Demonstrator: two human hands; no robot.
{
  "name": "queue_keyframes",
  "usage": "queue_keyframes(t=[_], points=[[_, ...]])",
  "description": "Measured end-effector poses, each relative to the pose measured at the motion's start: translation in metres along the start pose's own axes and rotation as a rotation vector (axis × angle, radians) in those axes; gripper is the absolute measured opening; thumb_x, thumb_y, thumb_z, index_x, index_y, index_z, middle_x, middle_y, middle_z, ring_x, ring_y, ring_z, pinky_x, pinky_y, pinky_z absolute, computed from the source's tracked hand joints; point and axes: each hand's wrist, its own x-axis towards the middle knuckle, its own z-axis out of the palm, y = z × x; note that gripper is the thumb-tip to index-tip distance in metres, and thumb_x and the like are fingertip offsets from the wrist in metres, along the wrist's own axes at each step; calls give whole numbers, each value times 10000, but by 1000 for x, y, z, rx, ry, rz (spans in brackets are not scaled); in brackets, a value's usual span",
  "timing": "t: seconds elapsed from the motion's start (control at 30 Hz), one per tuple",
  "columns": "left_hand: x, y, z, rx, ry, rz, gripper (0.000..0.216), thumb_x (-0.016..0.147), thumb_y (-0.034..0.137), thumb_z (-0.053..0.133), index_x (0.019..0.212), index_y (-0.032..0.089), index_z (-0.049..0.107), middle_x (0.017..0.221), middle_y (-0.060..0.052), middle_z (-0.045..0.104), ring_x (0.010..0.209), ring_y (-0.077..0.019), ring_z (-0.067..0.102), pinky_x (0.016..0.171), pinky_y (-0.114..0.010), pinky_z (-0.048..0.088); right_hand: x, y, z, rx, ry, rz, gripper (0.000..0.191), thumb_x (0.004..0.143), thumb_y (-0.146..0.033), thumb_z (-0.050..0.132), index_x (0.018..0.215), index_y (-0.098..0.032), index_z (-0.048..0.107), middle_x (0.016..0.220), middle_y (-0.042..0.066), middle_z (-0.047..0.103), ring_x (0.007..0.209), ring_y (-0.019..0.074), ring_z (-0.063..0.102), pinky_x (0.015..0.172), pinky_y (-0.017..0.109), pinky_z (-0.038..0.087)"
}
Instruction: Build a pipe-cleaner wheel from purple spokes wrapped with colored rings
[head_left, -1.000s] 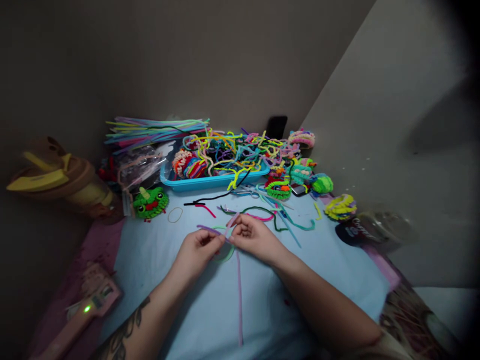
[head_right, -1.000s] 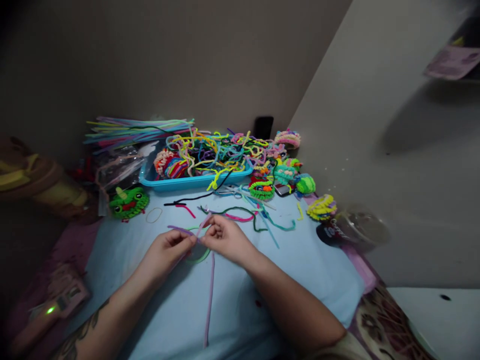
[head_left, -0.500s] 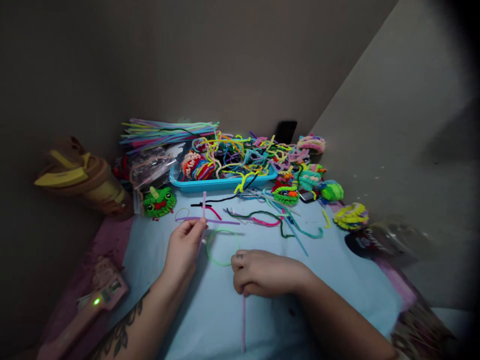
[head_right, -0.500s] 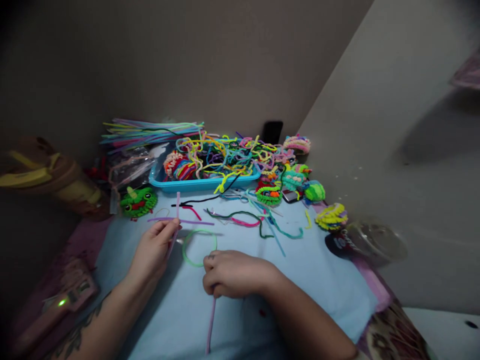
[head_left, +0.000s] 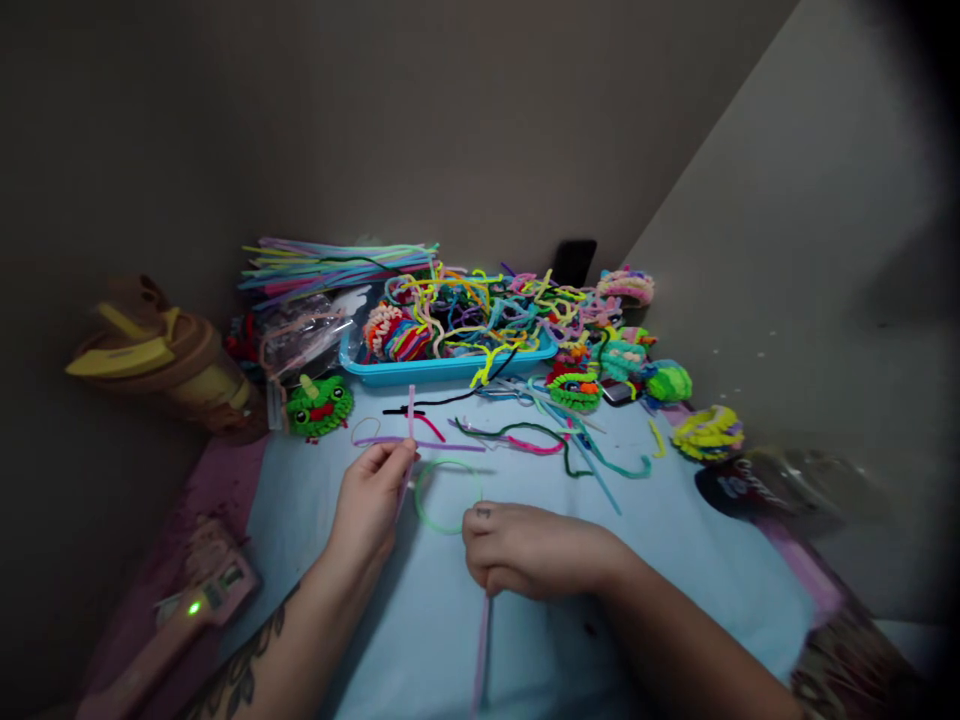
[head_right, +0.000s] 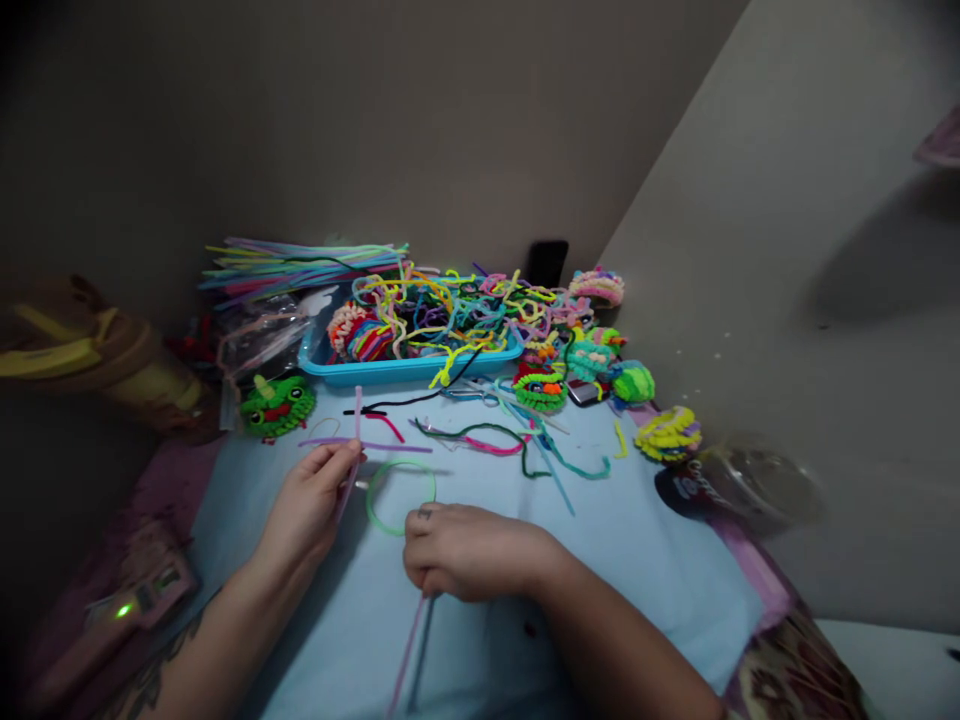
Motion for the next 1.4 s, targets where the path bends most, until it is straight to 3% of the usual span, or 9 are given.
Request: queue_keyframes(t=[0.1, 0.17, 0.27, 0.33, 0.5, 0.7, 0.83, 1.0, 1.4], points=[[0, 1, -1, -97, -11, -23, 288, 582, 370, 763, 669, 134, 622, 585, 34, 568, 529, -70, 452, 508, -185, 335, -3, -5, -7, 383, 244, -16, 133, 877, -237, 501, 765, -190, 555, 801, 38, 570, 798, 151, 530, 735, 275, 427], [0, 3, -1, -190, -25, -52, 301, 583, 380, 768, 681, 146, 607, 595, 39, 575, 528, -65, 458, 507, -178, 342, -5, -2, -9, 648, 551, 4, 155, 854, -312, 547, 745, -203, 527, 754, 25, 567, 722, 143, 533, 663, 266, 433], [-3, 7, -1, -269, -85, -82, 317, 576, 394, 773, 663, 155, 583, 593, 38, 574, 525, -67, 462, 505, -179, 349, -2, 9, -9, 930, 1099, 159, 221, 760, -377, 656, 745, -220, 500, 682, -13, 544, 556, 110, 459, 507, 227, 373], [-7, 6, 0, -215, -161, -72, 314, 578, 395, 771, 639, 147, 589, 563, 37, 550, 513, -67, 445, 499, -182, 340, 3, 16, -9, 1026, 1248, 317, 271, 674, -362, 726, 754, -217, 512, 701, -16, 562, 512, 91, 430, 471, 217, 354], [-13, -4, 3, 19, -295, -31, 286, 630, 402, 738, 670, 135, 643, 567, 15, 568, 513, -84, 447, 498, -197, 323, 14, 18, -5, 1118, 1145, 424, 297, 585, -326, 770, 732, -197, 546, 661, -15, 579, 520, 93, 463, 482, 216, 368], [-6, -5, -2, 294, -101, 207, 246, 662, 384, 704, 695, 140, 699, 633, -27, 649, 592, -134, 528, 566, -227, 387, 9, 11, 0, 863, 1282, 326, 166, 685, -286, 711, 725, -216, 566, 676, -19, 568, 580, 110, 505, 549, 237, 413], [-11, -3, -1, 424, -63, 305, 234, 712, 369, 656, 730, 143, 715, 679, -45, 679, 627, -158, 565, 569, -236, 403, 16, 6, 12, 595, 1139, 367, 70, 729, -260, 673, 756, -218, 623, 731, 15, 632, 681, 153, 577, 637, 276, 457], [-19, -7, 2, 392, -125, 316, 179, 719, 310, 641, 699, 148, 713, 677, -41, 695, 647, -171, 598, 592, -238, 425, 31, 0, 25, 406, 1029, 427, 55, 751, -201, 600, 778, -212, 647, 739, 27, 666, 661, 155, 604, 592, 264, 467], [-19, -11, 4, 343, -235, 330, 194, 750, 321, 628, 771, 145, 704, 736, -52, 702, 711, -176, 619, 671, -266, 466, 37, -1, 26, 170, 1116, 405, 93, 740, -132, 553, 725, -187, 626, 647, -8, 622, 551, 107, 539, 532, 215, 429]])
